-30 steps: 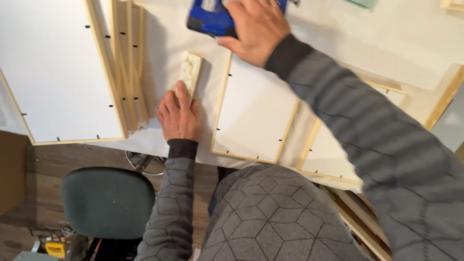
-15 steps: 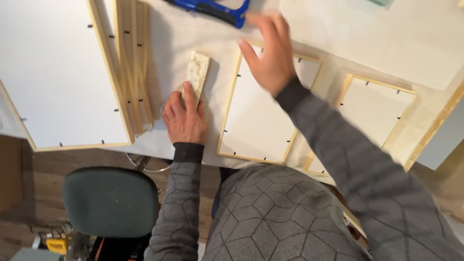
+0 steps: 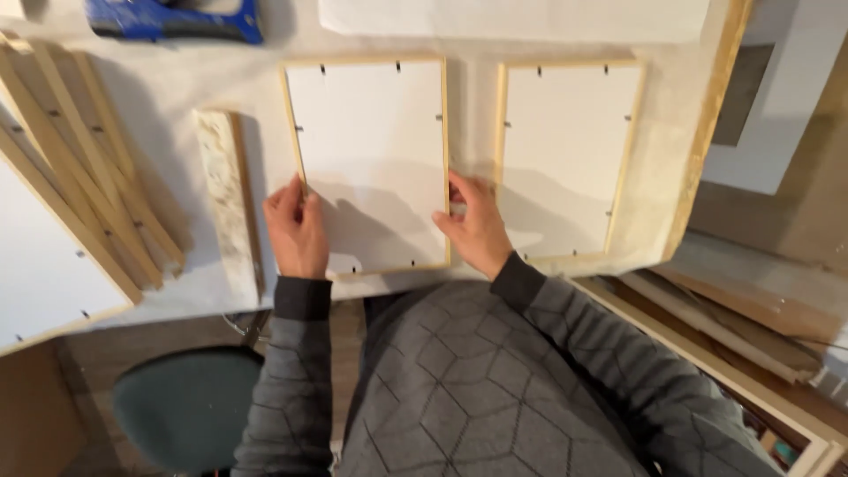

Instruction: Assembling and organizing wooden picture frames using a staple gun on a workshop table.

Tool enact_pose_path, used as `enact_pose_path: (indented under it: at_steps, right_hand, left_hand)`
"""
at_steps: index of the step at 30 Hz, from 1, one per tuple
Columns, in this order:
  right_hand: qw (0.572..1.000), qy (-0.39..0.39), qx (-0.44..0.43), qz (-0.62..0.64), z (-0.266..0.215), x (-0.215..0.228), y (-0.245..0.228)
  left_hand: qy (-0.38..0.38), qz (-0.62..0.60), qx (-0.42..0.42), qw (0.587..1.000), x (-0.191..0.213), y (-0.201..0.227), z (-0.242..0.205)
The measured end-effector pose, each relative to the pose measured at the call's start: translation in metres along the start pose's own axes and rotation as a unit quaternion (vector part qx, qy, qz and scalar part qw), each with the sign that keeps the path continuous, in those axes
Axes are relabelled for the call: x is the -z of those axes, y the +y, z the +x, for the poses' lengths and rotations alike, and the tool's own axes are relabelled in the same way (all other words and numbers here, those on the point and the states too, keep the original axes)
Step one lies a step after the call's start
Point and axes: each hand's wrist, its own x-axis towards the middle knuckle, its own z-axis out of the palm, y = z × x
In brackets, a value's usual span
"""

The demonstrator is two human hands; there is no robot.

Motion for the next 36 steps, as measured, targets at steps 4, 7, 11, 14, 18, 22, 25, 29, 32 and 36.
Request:
enact_pose_path:
  at_steps: [4, 7, 11, 14, 18, 22, 25, 29, 32, 36]
  right_hand:
    - [1.0, 0.016, 0.0, -0.006, -0.013, 0.036, 0.014]
    - [0.999, 0.042, -0.021, -0.015, -0.04, 0.083, 0.018]
    - [0.99, 0.125, -0.033, -0.052, -0.052, 0.149, 0.044]
    - [0.985, 0.148, -0.041, -0.074, -0.06, 0.182, 0.063]
    - [0.985, 0.154, -0.037, -0.064, -0.053, 0.206, 0.086]
    - [0.988, 0.135, -0.029, -0.071, -0.043, 0.213, 0.103]
    - [0.992, 0.111, -0.049, -0.031, -0.041, 0.211, 0.103]
    - [0.992, 0.113, -0.048, -0.004, -0.043, 0.213, 0.105]
    - [0.993, 0.112, -0.04, -0.003, -0.042, 0.22, 0.11]
    - [0.992, 0.121, -0.033, -0.027, -0.047, 0.243, 0.122]
  left_hand:
    - [-0.012, -0.065, 0.009, 0.998, 0.004, 0.064, -0.009]
    - [-0.045, -0.14, 0.058, 0.987, -0.017, 0.098, -0.047]
    - [-0.156, -0.207, 0.078, 0.963, -0.075, 0.136, -0.069]
    - [-0.198, -0.209, 0.093, 0.953, -0.112, 0.154, -0.085]
    - [-0.199, -0.221, 0.081, 0.951, -0.142, 0.156, -0.098]
    - [-0.172, -0.21, 0.068, 0.96, -0.159, 0.155, -0.1]
    - [-0.145, -0.234, 0.075, 0.958, -0.168, 0.148, -0.104]
    - [-0.136, -0.298, 0.118, 0.937, -0.17, 0.149, -0.106]
    - [-0.135, -0.311, 0.123, 0.933, -0.174, 0.159, -0.105]
    - [-0.152, -0.319, 0.128, 0.927, -0.19, 0.177, -0.111]
